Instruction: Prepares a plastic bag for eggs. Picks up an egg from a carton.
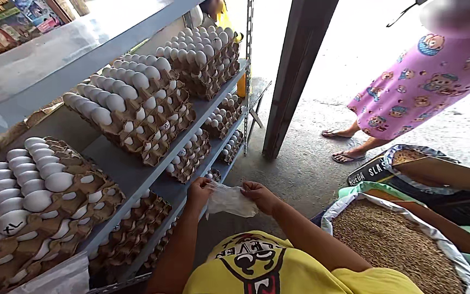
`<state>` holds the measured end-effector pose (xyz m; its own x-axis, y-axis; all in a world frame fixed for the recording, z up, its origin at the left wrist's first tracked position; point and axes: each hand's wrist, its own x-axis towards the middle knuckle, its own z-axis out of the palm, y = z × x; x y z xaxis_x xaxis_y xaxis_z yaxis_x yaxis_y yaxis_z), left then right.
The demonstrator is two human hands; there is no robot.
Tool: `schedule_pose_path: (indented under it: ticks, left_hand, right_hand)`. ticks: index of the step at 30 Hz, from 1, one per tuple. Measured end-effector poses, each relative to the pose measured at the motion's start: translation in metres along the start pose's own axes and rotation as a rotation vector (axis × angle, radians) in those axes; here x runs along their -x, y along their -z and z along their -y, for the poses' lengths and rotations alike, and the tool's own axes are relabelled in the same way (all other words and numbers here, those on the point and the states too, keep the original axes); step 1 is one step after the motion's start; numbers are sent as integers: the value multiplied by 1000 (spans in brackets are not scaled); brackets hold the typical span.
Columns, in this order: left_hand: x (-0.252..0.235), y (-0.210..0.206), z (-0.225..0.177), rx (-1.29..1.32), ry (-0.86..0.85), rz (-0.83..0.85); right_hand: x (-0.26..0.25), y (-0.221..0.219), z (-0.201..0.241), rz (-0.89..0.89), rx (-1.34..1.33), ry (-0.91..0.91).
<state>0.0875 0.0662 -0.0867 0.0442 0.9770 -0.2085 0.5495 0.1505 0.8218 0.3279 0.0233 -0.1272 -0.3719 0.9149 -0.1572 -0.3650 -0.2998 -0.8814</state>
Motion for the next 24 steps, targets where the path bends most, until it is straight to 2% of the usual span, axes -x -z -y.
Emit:
schedule_pose_path:
  ticks: [3, 6, 8, 9, 11, 12, 14, 15, 16, 17, 19, 21, 22, 24]
  left_hand:
    - [-7, -15, -23, 674, 114, 243]
    - [-16, -36, -34, 902, -2, 459]
    - [-25, -51, -35, 955, -100, 501]
    - [-30, -57, -34, 897, -158, 502]
    - [-43, -61, -36, 505, -275, 505]
    - [-49, -62, -41, 217, -277, 498]
    - [-63, -74, -50, -282, -152, 431]
    - [-71, -82, -52, -443, -99, 377]
    - [-79, -90, -54, -541, -69, 318]
    - [-87, -95, -55, -600, -59, 261]
    - [-107, -101, -61, -646, -54, 200]
    - [-129, -105, -71, -648, -69, 223]
    - [-138, -108, -76, -650, -82, 264]
    - [-160, -112, -83, -658, -137, 373]
  right_hand:
    - [-6, 17, 9, -75, 99, -24]
    - [-18, 34, 20, -297, 70, -48]
    - [-28, 50, 35, -459, -130, -87]
    - [-32, 60, 44, -518, -256, -107]
    - [-37, 82, 65, -561, -511, -124]
    - [-39, 93, 74, -543, -627, -119]
    - [-39, 115, 84, -396, -735, -61]
    - [-38, 125, 87, -278, -647, -6]
    - [-39, 135, 88, -160, -448, 54]
    - [-41, 144, 91, -88, -167, 87]
    - [-50, 156, 104, -54, 529, 59]
    - [-67, 157, 115, -133, 1065, -95]
    - [-78, 159, 113, -213, 1187, -150]
    - [-100, 169, 111, -369, 1270, -163]
